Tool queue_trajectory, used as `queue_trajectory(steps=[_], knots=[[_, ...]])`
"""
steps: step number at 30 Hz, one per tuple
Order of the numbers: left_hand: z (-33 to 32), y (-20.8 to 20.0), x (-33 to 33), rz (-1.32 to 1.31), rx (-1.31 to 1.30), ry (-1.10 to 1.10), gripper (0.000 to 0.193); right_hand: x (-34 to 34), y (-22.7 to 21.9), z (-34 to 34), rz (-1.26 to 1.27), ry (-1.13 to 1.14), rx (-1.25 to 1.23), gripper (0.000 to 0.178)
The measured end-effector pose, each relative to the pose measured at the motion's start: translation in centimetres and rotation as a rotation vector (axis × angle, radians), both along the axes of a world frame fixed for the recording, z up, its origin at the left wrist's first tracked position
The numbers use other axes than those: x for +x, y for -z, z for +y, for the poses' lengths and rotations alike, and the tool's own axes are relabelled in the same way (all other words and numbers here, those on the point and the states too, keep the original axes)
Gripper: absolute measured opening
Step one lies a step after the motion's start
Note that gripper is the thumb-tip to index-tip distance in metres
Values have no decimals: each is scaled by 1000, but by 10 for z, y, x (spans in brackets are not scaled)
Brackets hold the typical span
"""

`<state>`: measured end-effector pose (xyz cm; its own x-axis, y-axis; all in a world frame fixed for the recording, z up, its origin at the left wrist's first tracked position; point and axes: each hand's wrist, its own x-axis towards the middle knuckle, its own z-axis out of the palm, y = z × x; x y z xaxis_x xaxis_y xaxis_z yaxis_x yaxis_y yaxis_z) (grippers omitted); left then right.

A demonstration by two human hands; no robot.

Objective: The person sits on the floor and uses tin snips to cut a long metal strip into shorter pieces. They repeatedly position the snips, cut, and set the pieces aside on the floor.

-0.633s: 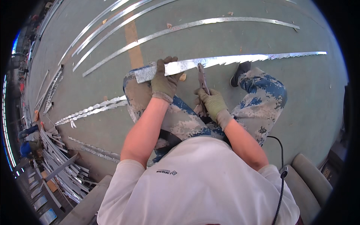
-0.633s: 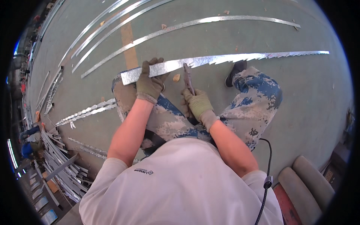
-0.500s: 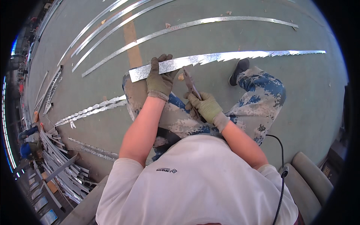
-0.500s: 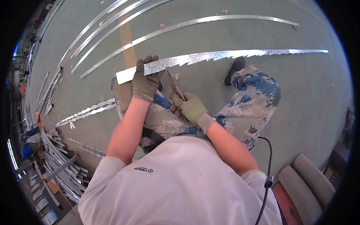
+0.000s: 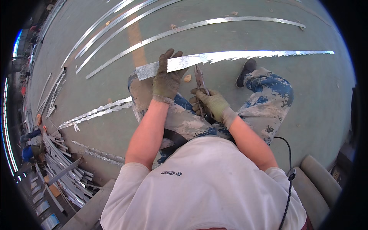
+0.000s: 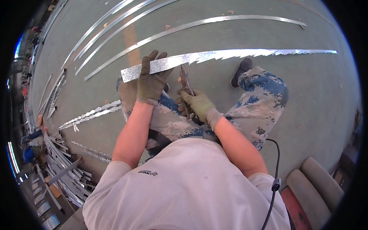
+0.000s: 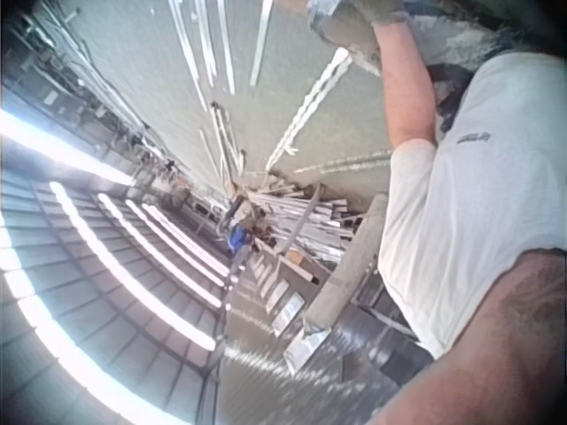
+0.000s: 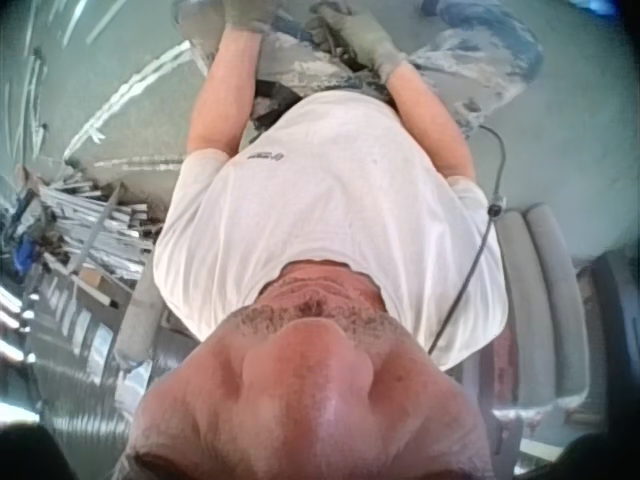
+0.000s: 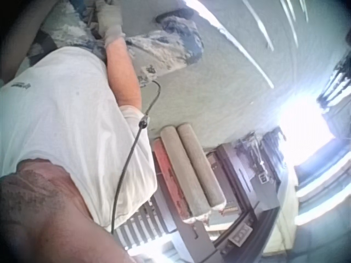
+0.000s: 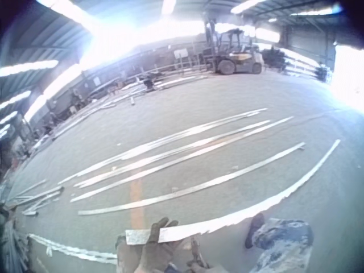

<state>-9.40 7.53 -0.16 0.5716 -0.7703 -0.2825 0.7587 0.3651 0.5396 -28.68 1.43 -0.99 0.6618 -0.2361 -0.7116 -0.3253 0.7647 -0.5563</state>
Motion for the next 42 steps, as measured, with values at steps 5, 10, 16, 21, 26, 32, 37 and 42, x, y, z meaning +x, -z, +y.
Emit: queue_trajectory(steps=[5,10,16,21,26,32,37,42], knots=[[4,-2,3,-67,10,60,63,-2,-4,5,6,-97,-71,35],[5,1,4,-55,-23,83,67,6,-6,15,-41,-191,-193,35],[6,2,1,-37,-42,69,66,14,-10,19,11,-239,-243,35],[8,1,1,-43,-30,57,60,16,-5,23,-3,-225,-251,34],[8,3,0,-61,-30,50,55,17,-1,26,17,-218,-252,33],[7,3,-1,-52,-20,38,57,20,-8,36,-25,-76,-272,28],[6,5,0,-60,-2,41,59,19,-9,32,21,-184,-242,31],[3,3,0,-92,42,51,61,26,-25,33,69,-152,-141,31]])
